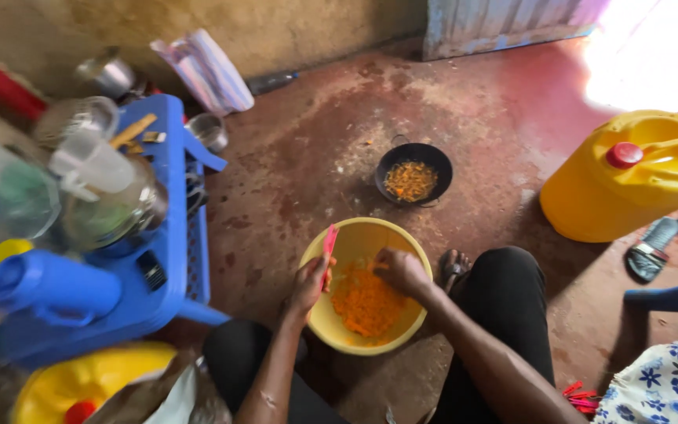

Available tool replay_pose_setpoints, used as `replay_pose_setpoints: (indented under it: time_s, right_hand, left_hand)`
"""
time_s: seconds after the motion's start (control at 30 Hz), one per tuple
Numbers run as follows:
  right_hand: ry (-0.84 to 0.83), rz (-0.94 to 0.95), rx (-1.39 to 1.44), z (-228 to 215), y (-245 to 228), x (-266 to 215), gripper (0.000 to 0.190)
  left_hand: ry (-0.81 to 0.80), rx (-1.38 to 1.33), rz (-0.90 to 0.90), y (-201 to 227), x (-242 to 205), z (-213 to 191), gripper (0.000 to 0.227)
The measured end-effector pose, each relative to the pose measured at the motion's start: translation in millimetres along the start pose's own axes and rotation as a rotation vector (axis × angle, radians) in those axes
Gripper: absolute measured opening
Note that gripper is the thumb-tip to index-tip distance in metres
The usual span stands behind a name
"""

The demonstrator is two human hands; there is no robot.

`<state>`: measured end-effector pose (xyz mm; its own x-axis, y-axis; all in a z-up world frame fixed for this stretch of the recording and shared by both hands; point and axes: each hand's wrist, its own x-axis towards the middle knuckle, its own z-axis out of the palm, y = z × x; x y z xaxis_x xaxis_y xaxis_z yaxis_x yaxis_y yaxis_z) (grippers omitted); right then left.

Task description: Grating carrots into a bowl using a handheld grater

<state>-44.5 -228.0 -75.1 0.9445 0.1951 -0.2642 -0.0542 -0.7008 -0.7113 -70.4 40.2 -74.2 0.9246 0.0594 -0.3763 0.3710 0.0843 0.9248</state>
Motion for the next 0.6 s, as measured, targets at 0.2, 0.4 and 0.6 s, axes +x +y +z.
replay_pose_setpoints:
  time_s: [0.2,0.4,0.6]
  right_hand:
    - [-0.02,-0.266,-0.152,118,59,5,0.036]
    - [0.122,-0.346,-0.474,318,273,-17,0.03]
    - [-0.135,-0.733,-1.287,293,208,-56,0.037]
  left_hand:
    - [-0.047,0.13,-0.078,14,11,42,0.06]
    - [-0.012,0.204,0.071,78,-1,54,0.053]
    - [-0.015,0.163,-0.055,43,19,52,0.061]
